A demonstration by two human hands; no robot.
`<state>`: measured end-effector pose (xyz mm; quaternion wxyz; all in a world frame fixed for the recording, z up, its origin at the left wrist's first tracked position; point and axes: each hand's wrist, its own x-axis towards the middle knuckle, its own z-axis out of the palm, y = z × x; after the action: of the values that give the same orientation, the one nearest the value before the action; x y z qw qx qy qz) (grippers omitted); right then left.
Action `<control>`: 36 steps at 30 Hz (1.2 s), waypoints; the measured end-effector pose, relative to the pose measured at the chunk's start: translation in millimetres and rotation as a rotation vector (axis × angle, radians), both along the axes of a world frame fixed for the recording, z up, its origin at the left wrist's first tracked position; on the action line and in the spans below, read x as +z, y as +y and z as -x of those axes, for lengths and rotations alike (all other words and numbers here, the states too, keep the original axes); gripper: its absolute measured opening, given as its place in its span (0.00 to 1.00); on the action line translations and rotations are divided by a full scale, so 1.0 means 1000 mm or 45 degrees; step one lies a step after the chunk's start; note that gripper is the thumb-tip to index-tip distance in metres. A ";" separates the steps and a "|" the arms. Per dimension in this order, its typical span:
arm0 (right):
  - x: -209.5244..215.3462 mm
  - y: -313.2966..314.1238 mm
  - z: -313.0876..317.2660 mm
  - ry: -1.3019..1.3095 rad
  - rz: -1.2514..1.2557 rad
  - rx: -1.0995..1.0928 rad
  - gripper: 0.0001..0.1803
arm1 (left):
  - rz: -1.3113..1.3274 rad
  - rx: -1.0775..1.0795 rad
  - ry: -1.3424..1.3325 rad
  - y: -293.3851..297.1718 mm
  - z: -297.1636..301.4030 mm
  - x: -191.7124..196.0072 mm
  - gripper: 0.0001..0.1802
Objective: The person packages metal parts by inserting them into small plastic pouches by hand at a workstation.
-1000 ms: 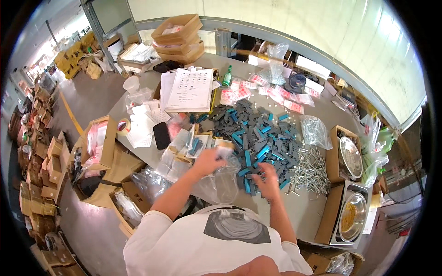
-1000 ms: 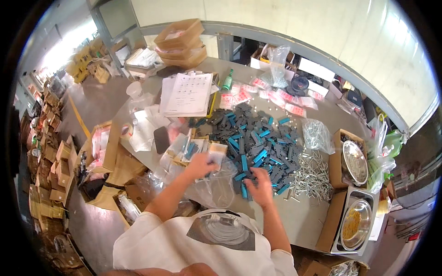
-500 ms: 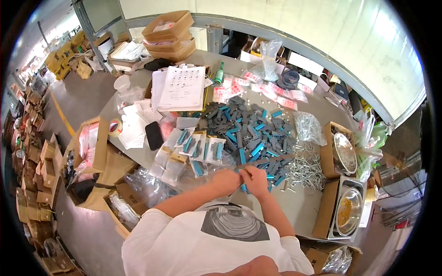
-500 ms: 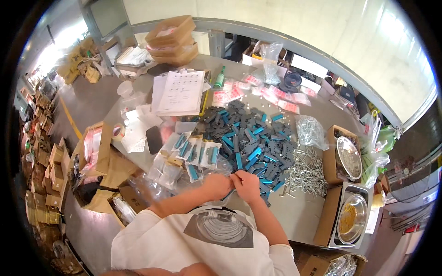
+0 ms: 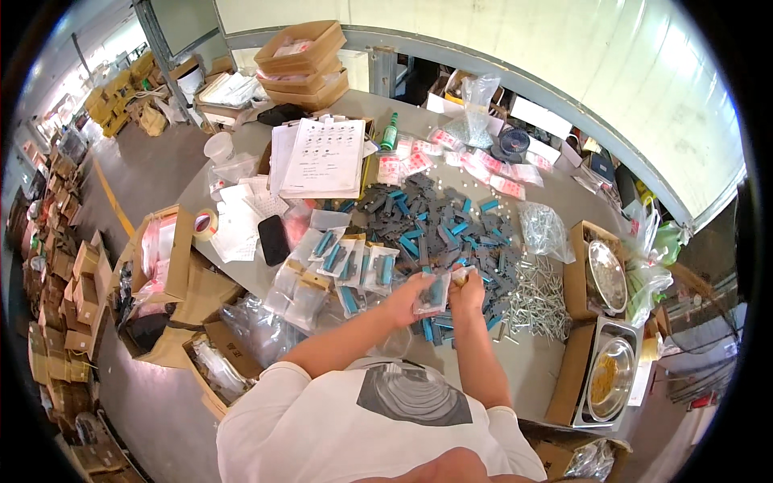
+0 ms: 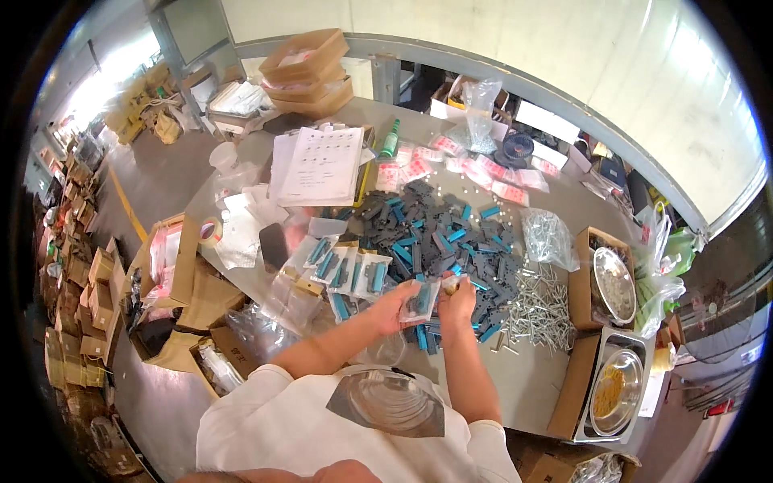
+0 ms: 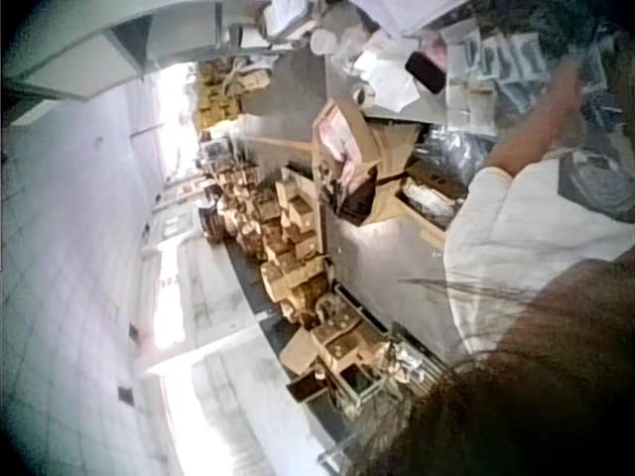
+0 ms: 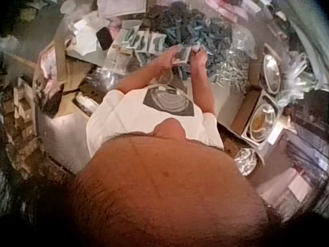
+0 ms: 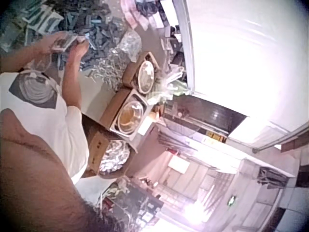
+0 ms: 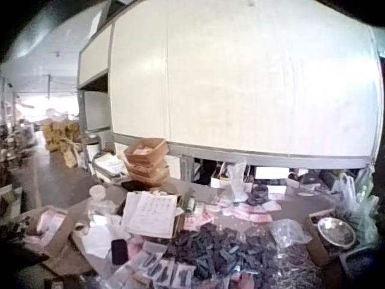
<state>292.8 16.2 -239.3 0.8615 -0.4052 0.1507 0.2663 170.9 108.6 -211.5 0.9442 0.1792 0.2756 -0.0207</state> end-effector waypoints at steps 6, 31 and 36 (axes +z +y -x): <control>-0.007 0.016 -0.027 -0.080 -0.162 0.068 0.10 | -0.439 -0.058 -0.202 0.031 -0.005 0.038 0.37; 0.008 -0.020 -0.021 0.271 -0.177 0.105 0.11 | -2.197 0.034 0.342 0.060 0.021 -0.009 0.41; 0.013 -0.025 -0.010 -0.228 -0.019 0.391 0.09 | -2.888 -0.094 0.660 0.077 0.035 -0.024 0.38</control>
<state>302.8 -9.3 -226.4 0.8237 -0.4392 0.0077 0.3587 135.4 185.6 -235.5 0.1563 0.9196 0.3155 0.1742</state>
